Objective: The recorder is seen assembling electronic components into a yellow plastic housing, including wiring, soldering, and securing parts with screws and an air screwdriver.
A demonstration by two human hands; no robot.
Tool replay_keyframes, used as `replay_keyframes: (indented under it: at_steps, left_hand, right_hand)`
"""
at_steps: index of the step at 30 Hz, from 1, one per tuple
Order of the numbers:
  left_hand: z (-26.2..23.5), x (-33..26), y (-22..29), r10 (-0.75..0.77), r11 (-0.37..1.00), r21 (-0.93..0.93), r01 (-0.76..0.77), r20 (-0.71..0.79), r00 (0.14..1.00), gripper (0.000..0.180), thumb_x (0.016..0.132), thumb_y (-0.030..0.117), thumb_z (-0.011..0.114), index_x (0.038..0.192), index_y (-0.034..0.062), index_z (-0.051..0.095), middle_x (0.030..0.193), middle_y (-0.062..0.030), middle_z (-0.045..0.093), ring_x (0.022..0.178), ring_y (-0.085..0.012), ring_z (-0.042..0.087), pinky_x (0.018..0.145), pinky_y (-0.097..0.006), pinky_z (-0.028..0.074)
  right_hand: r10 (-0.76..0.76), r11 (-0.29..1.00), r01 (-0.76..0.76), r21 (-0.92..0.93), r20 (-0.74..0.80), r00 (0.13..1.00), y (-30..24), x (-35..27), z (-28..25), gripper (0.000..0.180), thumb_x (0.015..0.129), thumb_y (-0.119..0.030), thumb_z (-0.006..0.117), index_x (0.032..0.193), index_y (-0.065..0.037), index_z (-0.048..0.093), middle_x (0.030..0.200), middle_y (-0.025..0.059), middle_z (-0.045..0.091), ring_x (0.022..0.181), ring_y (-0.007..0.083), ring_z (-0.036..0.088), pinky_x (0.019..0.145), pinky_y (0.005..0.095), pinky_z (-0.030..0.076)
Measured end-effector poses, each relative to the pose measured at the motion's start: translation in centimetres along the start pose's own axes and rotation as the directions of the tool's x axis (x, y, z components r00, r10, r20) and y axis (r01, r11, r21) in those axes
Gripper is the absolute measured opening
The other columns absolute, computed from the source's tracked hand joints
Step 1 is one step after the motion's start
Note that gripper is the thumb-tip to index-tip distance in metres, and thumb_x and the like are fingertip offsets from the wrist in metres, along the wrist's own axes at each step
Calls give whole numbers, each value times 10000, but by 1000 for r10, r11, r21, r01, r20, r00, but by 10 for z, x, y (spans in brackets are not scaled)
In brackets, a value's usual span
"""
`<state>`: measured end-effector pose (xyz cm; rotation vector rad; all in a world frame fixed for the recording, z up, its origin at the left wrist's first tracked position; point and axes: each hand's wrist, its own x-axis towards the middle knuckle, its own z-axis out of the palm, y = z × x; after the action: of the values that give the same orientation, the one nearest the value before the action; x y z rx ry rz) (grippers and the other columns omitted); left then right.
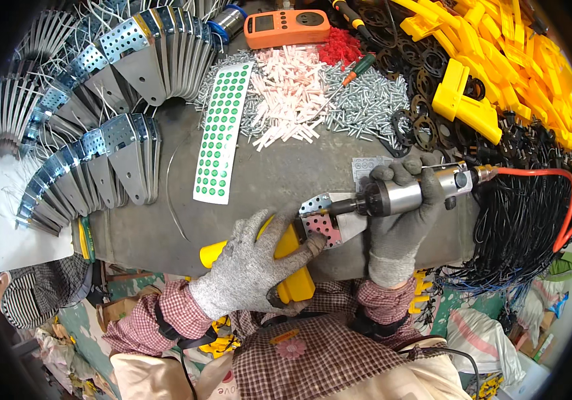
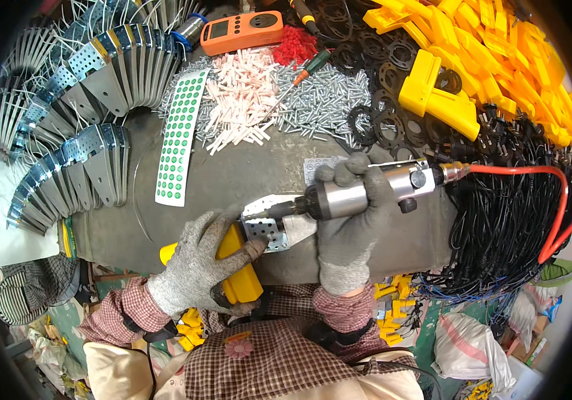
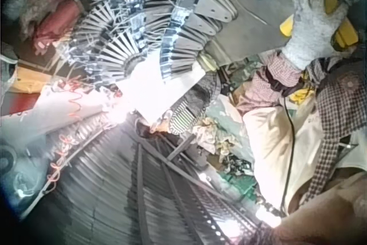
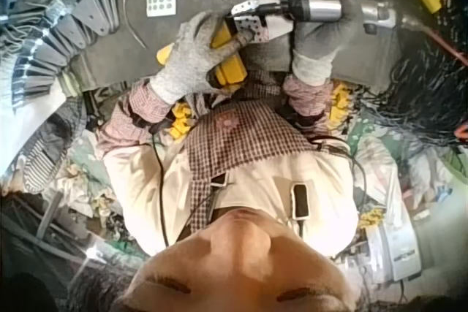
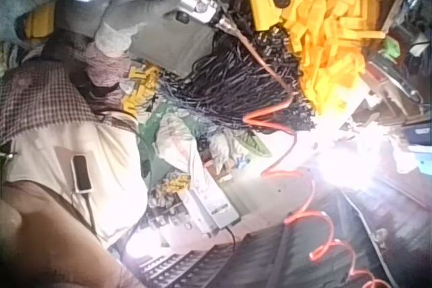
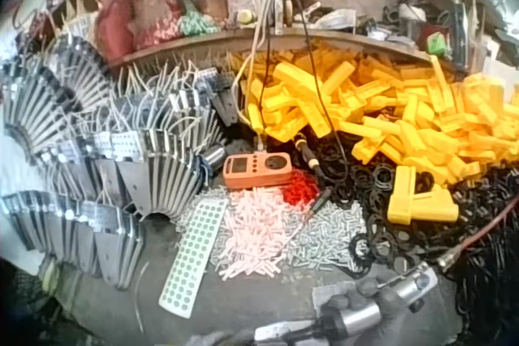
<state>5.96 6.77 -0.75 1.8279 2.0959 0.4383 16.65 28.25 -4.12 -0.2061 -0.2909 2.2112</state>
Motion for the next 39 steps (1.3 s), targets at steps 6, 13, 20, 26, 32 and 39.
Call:
replay_keyframes:
  at_steps: [6,13,20,26,32,39]
  left_hand:
    - [-4,-1,3,-59,998,-2,60,34,998,1016,544,583,879,1422,178,566,1504,-296,358,1305,-513,430,1075,-603,363]
    - [3,-2,0,-86,995,-55,85,-19,996,1112,644,594,831,1523,73,393,1347,-282,466,1294,-525,430,1038,-624,389]
    - [3,-3,3,-121,992,-39,121,11,993,1205,535,582,906,1500,61,408,1503,-272,365,1351,-507,387,1107,-591,330]
    - [2,-3,4,-122,992,-37,122,22,992,1202,532,601,899,1488,48,424,1493,-268,377,1356,-499,382,1104,-594,331]
    - [-7,1,16,-114,992,48,112,20,993,1110,578,601,872,1428,1,484,1471,-280,398,1317,-472,427,1077,-597,352]
    - [-28,91,33,-209,960,215,179,128,969,540,825,541,728,954,18,688,949,-163,694,1009,-303,664,895,-489,498]
  right_hand:
    - [-58,996,56,-70,-28,998,0,2,7,409,969,-143,593,1367,-125,500,1063,88,594,836,152,561,840,388,506]
    - [66,996,-66,63,6,998,-16,-3,-9,358,940,-108,607,1281,-133,498,1041,49,576,809,143,544,852,391,487]
    - [86,993,-90,71,62,994,-18,-4,-11,376,939,-95,603,1296,-126,489,1035,58,575,827,144,553,847,386,482]
    - [88,994,-90,60,24,996,-17,-6,-10,355,938,-81,598,1277,-119,500,1055,66,589,818,153,552,847,388,486]
    - [3,999,0,37,-65,998,-5,-17,-1,313,977,-150,593,1278,-111,515,1078,85,621,804,151,561,805,400,518]
    - [4,770,28,-637,48,999,-65,36,28,445,1034,-311,569,1395,-81,446,1184,100,601,903,150,594,785,295,558]
